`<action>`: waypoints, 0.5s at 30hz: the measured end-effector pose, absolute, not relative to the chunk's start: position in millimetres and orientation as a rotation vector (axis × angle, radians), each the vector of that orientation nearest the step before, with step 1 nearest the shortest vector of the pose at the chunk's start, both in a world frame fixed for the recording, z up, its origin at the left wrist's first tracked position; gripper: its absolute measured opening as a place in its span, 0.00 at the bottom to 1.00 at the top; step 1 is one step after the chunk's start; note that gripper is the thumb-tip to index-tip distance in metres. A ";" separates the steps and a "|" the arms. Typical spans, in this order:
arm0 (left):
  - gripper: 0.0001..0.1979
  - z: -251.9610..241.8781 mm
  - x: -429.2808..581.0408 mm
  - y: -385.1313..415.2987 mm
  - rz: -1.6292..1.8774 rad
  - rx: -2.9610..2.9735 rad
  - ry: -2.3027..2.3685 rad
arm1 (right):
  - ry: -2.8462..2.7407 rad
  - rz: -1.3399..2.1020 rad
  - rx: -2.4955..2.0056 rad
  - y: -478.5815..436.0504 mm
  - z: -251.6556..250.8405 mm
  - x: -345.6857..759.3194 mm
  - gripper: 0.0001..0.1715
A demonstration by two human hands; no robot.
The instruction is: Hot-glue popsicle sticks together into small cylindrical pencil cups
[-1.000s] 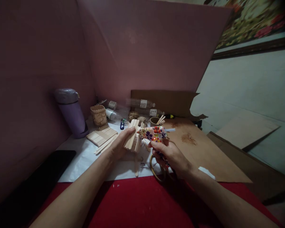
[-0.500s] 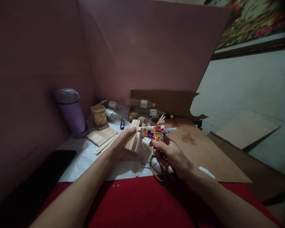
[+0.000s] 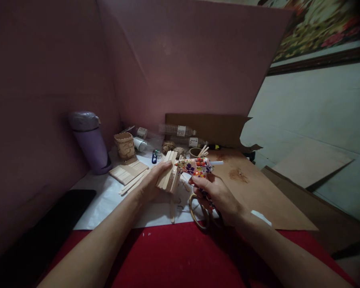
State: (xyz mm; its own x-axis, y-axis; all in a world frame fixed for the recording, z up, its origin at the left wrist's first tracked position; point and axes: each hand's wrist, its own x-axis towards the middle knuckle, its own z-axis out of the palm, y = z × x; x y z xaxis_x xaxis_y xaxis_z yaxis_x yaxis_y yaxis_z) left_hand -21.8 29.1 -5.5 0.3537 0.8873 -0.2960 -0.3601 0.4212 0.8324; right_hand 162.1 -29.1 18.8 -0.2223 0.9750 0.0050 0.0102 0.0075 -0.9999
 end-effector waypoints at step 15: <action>0.23 -4.2 -20.5 27.3 0.925 0.761 0.844 | -1.382 1.364 -1.085 -28.8 18.8 162.2 0.18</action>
